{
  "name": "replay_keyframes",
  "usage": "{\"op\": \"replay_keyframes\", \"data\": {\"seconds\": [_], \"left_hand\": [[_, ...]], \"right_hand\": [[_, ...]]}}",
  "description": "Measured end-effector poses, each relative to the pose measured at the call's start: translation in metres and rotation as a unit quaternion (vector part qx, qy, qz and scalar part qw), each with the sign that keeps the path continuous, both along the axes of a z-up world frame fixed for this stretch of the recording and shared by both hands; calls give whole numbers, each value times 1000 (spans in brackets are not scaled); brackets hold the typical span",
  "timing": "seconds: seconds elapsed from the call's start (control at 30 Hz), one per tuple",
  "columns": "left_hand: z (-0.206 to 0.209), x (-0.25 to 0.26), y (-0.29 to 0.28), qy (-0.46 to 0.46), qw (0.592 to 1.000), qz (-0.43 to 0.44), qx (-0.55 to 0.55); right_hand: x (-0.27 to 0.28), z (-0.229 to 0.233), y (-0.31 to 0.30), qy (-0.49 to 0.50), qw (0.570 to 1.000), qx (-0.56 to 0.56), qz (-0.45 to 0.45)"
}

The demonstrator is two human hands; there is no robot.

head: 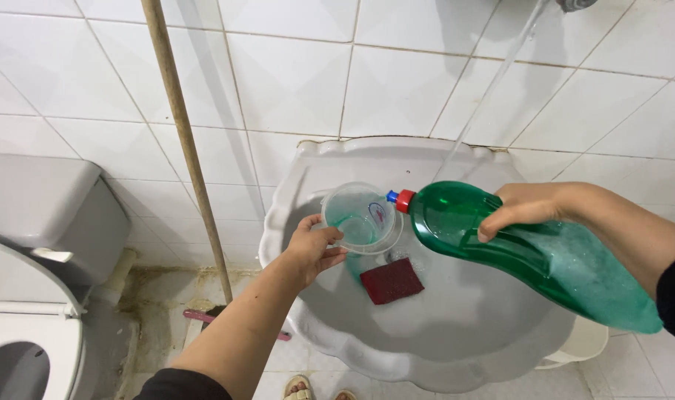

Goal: Washing a sponge and a plastic cup in a bathroom sink, then pouring detergent into the cup.

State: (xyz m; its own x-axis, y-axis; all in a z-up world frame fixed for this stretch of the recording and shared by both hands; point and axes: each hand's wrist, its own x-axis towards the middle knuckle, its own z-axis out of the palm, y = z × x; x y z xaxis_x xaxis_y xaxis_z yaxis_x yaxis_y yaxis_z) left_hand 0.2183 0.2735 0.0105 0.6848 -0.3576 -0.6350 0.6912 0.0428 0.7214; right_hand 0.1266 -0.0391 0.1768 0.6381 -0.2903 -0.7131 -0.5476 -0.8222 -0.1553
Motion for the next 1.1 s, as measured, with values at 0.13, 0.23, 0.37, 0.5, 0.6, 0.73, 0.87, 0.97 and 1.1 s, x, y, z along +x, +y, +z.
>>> {"op": "replay_keyframes", "data": {"seconds": [0.13,0.23,0.37,0.5,0.6,0.73,0.87,0.97,1.1], "left_hand": [[6,3,0,-2,1000,8,-2],[13,4,-2,-8,1000,11,-17],[29,7,-4,-18,999,18,-37],[48,15,-3,-26,997,38,-61],[58,31,-5,-46,993,61,-92],[67,66,-8,-69,988,85,-105],[66,103,-11,-75,982,134,-107],[61,119,-12,-65,981,148,-103],[48,131,-17,-47,984,153,-84]], "right_hand": [[-11,-11,-3,-3,1000,10,-16],[-13,-36,-18,-37,997,52,-39],[-13,-64,-25,-149,958,231,-77],[-11,-70,-1,-278,884,355,-121],[-15,-65,27,-353,847,377,-123],[-24,-73,54,-409,824,372,-124],[-38,-78,73,-443,801,371,-156],[-49,-89,75,-443,801,356,-186],[-59,-89,73,-438,802,355,-198]]}}
